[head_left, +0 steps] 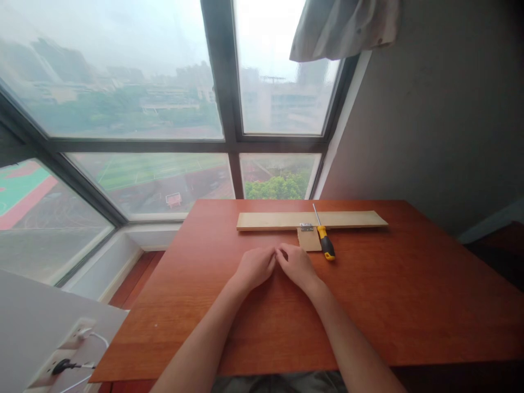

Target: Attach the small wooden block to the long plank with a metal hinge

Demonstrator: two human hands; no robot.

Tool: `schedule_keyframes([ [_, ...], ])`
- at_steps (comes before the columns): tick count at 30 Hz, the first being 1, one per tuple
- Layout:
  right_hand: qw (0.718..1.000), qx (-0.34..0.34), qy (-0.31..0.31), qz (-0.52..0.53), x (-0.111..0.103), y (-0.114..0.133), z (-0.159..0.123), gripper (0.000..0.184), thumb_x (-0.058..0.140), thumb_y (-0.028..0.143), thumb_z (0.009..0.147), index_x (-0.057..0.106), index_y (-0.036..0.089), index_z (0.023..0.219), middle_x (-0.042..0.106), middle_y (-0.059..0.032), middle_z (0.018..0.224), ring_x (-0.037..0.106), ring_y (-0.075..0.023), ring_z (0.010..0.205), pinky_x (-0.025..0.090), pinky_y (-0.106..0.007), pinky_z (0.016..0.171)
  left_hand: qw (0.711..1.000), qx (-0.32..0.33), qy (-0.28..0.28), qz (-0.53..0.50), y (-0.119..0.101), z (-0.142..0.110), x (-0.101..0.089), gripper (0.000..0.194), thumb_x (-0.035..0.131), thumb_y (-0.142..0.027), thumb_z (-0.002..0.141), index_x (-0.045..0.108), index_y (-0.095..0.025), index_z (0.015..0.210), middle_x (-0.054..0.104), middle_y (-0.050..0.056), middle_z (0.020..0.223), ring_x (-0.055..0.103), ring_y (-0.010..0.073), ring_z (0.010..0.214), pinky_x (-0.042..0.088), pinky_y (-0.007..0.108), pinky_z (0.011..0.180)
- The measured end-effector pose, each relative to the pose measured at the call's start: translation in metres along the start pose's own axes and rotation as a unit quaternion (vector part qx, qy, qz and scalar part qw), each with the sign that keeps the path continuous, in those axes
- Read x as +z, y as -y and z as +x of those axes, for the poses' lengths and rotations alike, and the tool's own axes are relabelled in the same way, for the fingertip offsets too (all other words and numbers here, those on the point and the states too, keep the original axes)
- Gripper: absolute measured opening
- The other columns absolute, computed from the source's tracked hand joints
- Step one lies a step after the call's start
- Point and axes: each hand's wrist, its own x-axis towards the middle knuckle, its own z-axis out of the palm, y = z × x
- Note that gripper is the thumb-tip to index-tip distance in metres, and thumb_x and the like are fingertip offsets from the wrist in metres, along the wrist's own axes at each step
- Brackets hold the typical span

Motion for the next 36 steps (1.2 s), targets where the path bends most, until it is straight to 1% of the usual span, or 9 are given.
schedule_keyframes([
  [5, 0.995, 0.058, -0.083, -0.017, -0.010, -0.006, 0.002, 0.027, 0.042, 0.030, 0.095, 0.064, 0.023, 0.080, 0.068, -0.0031, 0.075, 0.057, -0.0172, 0.068, 0.032, -0.028, 0.061, 1.000, -0.026, -0.006, 0.009, -0.002, 0.001, 0.002, 0.026, 0.037, -0.032, 0.097, 0.059, -0.021, 0.090, 0.070, 0.007, 0.087, 0.067, 0.0225, 0.080, 0.046, 0.030, 0.070],
  [7, 0.989, 0.079, -0.125, -0.027, -0.017, -0.014, 0.004, 0.029, 0.040, 0.030, 0.096, 0.065, 0.022, 0.085, 0.068, -0.0047, 0.079, 0.057, -0.0192, 0.074, 0.034, -0.029, 0.067, 0.999, -0.036, -0.031, -0.005, -0.003, 0.002, 0.002, 0.025, 0.036, -0.031, 0.097, 0.059, -0.022, 0.090, 0.069, 0.007, 0.089, 0.065, 0.0218, 0.083, 0.046, 0.030, 0.072],
  [11, 0.973, 0.104, -0.200, -0.050, -0.034, -0.040, 0.006, 0.027, 0.042, 0.028, 0.093, 0.066, 0.017, 0.100, 0.067, -0.0128, 0.106, 0.052, -0.0258, 0.099, 0.036, -0.034, 0.087, 0.990, -0.041, -0.136, -0.017, -0.008, 0.010, 0.000, 0.021, 0.039, -0.026, 0.096, 0.058, -0.021, 0.103, 0.064, 0.009, 0.107, 0.058, 0.0228, 0.102, 0.046, 0.034, 0.089],
  [15, 0.945, 0.164, -0.264, -0.105, -0.044, -0.064, 0.006, 0.028, 0.051, 0.027, 0.087, 0.064, 0.016, 0.110, 0.063, -0.0150, 0.111, 0.050, -0.0288, 0.101, 0.036, -0.037, 0.086, 0.983, -0.033, -0.179, 0.020, -0.013, 0.030, -0.004, 0.036, 0.047, -0.026, 0.092, 0.052, -0.022, 0.127, 0.053, 0.012, 0.132, 0.047, 0.0269, 0.123, 0.037, 0.042, 0.105],
  [19, 0.945, 0.219, -0.217, -0.107, -0.040, -0.071, 0.006, 0.035, 0.055, 0.028, 0.086, 0.060, 0.018, 0.118, 0.059, -0.0152, 0.118, 0.051, -0.0298, 0.105, 0.037, -0.037, 0.083, 0.982, -0.028, -0.174, 0.065, -0.016, 0.059, -0.002, 0.051, 0.052, -0.031, 0.091, 0.044, -0.024, 0.140, 0.045, 0.014, 0.145, 0.032, 0.0336, 0.139, 0.020, 0.055, 0.114],
  [24, 0.951, 0.244, -0.174, -0.081, -0.031, -0.071, 0.006, 0.041, 0.052, 0.024, 0.086, 0.055, 0.017, 0.127, 0.060, -0.0182, 0.115, 0.055, -0.0309, 0.103, 0.039, -0.037, 0.077, 0.986, -0.012, -0.149, 0.071, -0.013, 0.078, 0.014, 0.051, 0.046, -0.038, 0.093, 0.043, -0.024, 0.143, 0.041, 0.012, 0.151, 0.026, 0.0352, 0.143, 0.017, 0.058, 0.115],
  [29, 0.954, 0.229, -0.193, -0.026, -0.030, -0.072, 0.009, 0.040, 0.044, 0.020, 0.086, 0.057, 0.013, 0.124, 0.062, -0.0206, 0.114, 0.058, -0.0320, 0.102, 0.042, -0.040, 0.081, 0.988, -0.021, -0.139, 0.070, -0.006, 0.072, 0.022, 0.048, 0.039, -0.039, 0.096, 0.043, -0.028, 0.143, 0.040, 0.009, 0.154, 0.029, 0.0332, 0.142, 0.018, 0.055, 0.116],
  [33, 0.953, 0.185, -0.232, 0.053, -0.031, -0.070, 0.013, 0.044, 0.039, 0.028, 0.089, 0.055, 0.012, 0.127, 0.061, -0.0189, 0.125, 0.055, -0.0287, 0.116, 0.042, -0.039, 0.097, 0.988, -0.015, -0.137, 0.076, 0.001, 0.060, 0.020, 0.049, 0.039, -0.040, 0.096, 0.042, -0.029, 0.144, 0.039, 0.008, 0.154, 0.031, 0.0335, 0.142, 0.019, 0.056, 0.115],
  [36, 0.953, 0.154, -0.236, 0.108, -0.030, -0.065, 0.014, 0.047, 0.038, 0.034, 0.090, 0.056, 0.011, 0.128, 0.064, -0.0166, 0.124, 0.060, -0.0242, 0.112, 0.044, -0.035, 0.098, 0.988, -0.012, -0.131, 0.079, 0.009, 0.046, 0.017, 0.049, 0.038, -0.041, 0.097, 0.042, -0.029, 0.144, 0.039, 0.007, 0.154, 0.030, 0.0336, 0.142, 0.019, 0.057, 0.115],
])
